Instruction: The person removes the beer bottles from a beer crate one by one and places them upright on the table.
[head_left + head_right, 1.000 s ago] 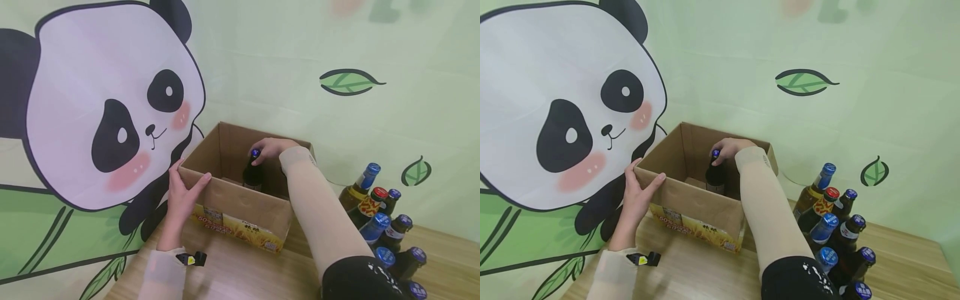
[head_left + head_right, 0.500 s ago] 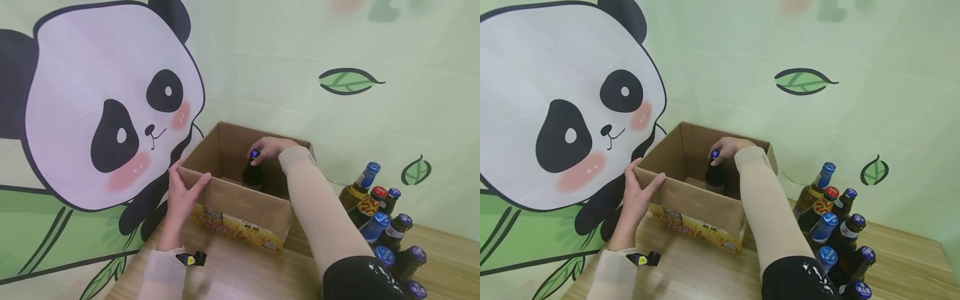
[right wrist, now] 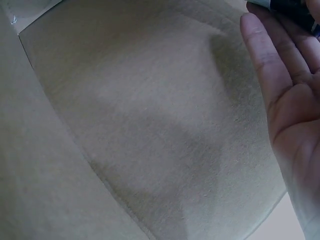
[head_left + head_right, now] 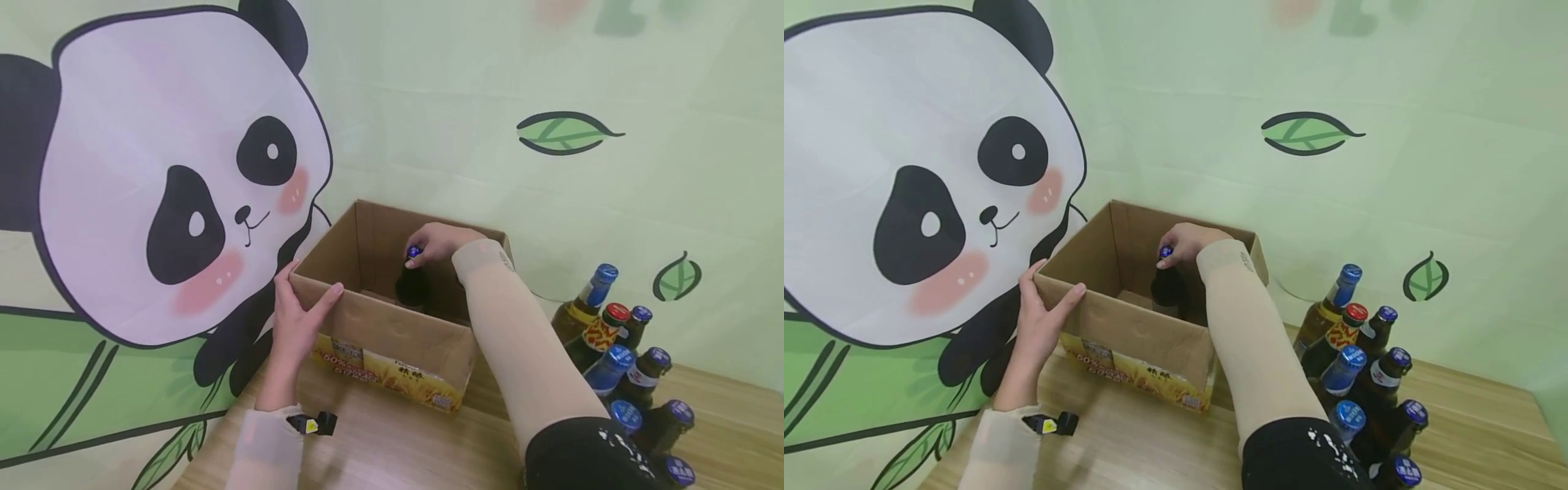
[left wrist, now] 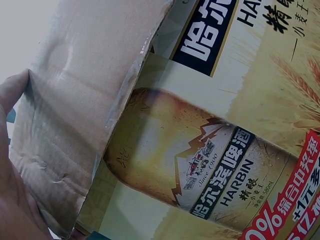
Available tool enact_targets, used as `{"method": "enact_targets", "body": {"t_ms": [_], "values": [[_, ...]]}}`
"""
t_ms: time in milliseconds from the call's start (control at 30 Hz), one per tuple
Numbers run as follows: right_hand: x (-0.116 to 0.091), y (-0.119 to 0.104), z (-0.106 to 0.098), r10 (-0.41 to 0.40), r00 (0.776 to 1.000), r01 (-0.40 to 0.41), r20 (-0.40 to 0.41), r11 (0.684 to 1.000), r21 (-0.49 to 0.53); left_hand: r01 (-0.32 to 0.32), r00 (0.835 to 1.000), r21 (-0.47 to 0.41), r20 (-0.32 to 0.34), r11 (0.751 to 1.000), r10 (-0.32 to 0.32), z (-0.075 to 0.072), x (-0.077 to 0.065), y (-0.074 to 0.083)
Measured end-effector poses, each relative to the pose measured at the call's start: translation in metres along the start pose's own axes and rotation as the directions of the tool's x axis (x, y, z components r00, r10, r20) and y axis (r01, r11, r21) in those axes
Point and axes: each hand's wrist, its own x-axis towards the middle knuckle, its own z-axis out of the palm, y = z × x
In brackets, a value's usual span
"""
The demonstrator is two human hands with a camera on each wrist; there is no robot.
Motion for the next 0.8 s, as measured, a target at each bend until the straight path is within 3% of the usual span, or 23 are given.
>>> {"method": "enact_targets", "body": {"t_ms": [367,600,700,800], "values": [[-0.004,0.0,0.005,-0.016,1.0,0.017,-0.007,1.0,0.007,0.019,1.0,0.0,0.013,1.0,-0.019,0.002,-0.004,-0.001],[-0.009,-0.015,0.004,0.002,0.998,0.001,-0.061,0.999,0.041,0.032,0.999,-0.004,0.031,0.999,-0.032,0.003,-0.006,-0.004],[-0.014,-0.028,-0.004,-0.022,0.996,0.025,-0.091,0.999,0.033,0.05,0.998,-0.002,0.044,0.999,-0.05,0.004,-0.007,-0.005],[-0.02,-0.042,-0.023,-0.071,0.98,0.075,-0.185,0.997,0.015,0.047,0.998,0.0,0.037,0.999,-0.047,0.004,-0.004,-0.004]]}}
